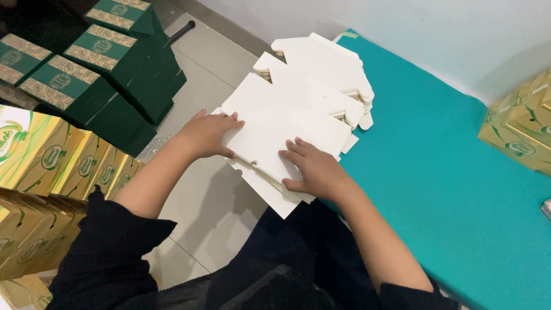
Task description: The person folds flat cardboard pieces into rectangular boxes, inserts small wrapped items inside, and closes the flaps. The person then stacks the completed boxes on a pile to the right.
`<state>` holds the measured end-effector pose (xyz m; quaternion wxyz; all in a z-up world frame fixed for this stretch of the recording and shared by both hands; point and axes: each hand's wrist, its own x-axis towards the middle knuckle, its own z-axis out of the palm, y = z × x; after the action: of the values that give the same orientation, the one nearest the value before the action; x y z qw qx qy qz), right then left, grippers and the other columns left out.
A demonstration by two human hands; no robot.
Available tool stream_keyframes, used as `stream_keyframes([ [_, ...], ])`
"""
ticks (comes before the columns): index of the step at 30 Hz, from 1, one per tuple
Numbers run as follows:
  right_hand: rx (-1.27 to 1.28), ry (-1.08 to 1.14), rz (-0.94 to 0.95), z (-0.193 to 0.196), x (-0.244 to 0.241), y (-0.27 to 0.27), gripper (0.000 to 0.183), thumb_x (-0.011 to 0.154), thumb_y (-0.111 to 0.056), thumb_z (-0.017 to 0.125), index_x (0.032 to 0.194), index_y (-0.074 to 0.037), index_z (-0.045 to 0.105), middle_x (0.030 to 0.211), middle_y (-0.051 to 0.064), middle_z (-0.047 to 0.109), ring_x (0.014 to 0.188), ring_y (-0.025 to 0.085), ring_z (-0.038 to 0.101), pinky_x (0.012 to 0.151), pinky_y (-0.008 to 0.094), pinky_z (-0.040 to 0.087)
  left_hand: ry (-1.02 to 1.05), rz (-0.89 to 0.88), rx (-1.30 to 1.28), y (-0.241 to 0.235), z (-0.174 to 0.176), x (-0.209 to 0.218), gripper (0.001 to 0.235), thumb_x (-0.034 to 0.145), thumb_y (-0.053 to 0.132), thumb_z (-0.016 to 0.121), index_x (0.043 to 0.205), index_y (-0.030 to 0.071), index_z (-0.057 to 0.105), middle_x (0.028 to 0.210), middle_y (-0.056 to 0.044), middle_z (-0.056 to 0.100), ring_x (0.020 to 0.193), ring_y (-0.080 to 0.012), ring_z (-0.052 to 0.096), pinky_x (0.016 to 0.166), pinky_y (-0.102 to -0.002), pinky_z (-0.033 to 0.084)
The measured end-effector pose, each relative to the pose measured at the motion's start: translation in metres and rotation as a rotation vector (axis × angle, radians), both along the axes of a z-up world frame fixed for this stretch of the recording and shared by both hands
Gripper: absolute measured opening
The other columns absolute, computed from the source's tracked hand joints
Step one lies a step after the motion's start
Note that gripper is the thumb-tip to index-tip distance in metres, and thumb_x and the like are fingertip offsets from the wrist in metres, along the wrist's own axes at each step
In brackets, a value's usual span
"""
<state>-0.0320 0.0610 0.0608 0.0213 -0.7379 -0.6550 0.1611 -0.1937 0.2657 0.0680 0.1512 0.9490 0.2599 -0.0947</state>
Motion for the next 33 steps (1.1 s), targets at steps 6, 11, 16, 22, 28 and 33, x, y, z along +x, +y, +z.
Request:
stream_keyframes([
  [6,-0.027,-0.165,0.072,-0.006,-0.017,0.006,0.057,0.087,-0.032,0.038,0.14,-0.01,0.041,0.14,0.02,0.046,0.134,0.034,0.039,0.106,0.043,0.04,-0.013,-0.011,0.012,0.003,-0.007,0.0,0.072,0.069,0.032,0.082,0.135,0.021,0.053,0.144,-0.004,0.046,0.136,-0.0247,0.039,0.114,-0.055,0.014],
  [11,-0.027,-0.176,-0.006,-0.02,-0.028,0.005,0.054,0.093,-0.019,0.033,0.146,-0.008,0.028,0.138,0.023,0.045,0.132,0.035,0.041,0.1,0.044,0.045,0.026,0.024,-0.103,-0.002,0.012,-0.002,0.074,0.073,0.041,0.076,0.138,0.019,0.048,0.147,-0.004,0.041,0.139,-0.0254,0.033,0.115,-0.056,0.009],
  [16,0.027,-0.211,-0.046,-0.023,-0.032,-0.003,0.05,0.096,-0.007,0.036,0.145,-0.005,0.03,0.139,0.026,0.044,0.13,0.038,0.042,0.096,0.045,0.048,0.031,0.005,-0.076,-0.009,0.02,-0.003,0.071,0.077,0.046,0.07,0.138,0.018,0.048,0.148,-0.005,0.041,0.14,-0.0252,0.033,0.115,-0.055,0.006],
  [22,0.943,-0.589,-0.064,0.001,-0.013,-0.012,0.037,0.097,-0.013,0.048,0.133,-0.023,0.056,0.119,0.011,0.063,0.11,0.035,0.061,0.091,0.048,0.05,-0.193,-0.079,0.178,-0.031,0.02,0.002,0.068,0.081,0.035,0.061,0.144,0.02,0.04,0.147,-0.012,0.041,0.132,-0.0278,0.042,0.114,-0.054,0.01],
  [28,1.255,-0.731,-0.027,0.049,0.003,-0.065,0.032,0.099,-0.016,0.046,0.12,-0.026,0.068,0.119,0.005,0.067,0.112,0.031,0.061,0.099,0.045,0.046,-0.784,-0.117,0.514,-0.093,0.035,0.016,0.047,0.092,0.004,0.054,0.139,0.008,0.051,0.133,-0.022,0.055,0.119,-0.0406,0.053,0.107,-0.057,0.028],
  [33,1.047,-0.651,-0.182,0.029,0.019,-0.165,0.028,0.096,-0.017,0.05,0.113,-0.026,0.071,0.118,0.002,0.068,0.112,0.03,0.061,0.106,0.043,0.042,-0.939,-0.291,0.495,-0.166,0.017,0.047,0.052,0.078,0.004,0.061,0.13,0.008,0.059,0.124,-0.017,0.06,0.104,-0.0388,0.06,0.099,-0.058,0.035],
])
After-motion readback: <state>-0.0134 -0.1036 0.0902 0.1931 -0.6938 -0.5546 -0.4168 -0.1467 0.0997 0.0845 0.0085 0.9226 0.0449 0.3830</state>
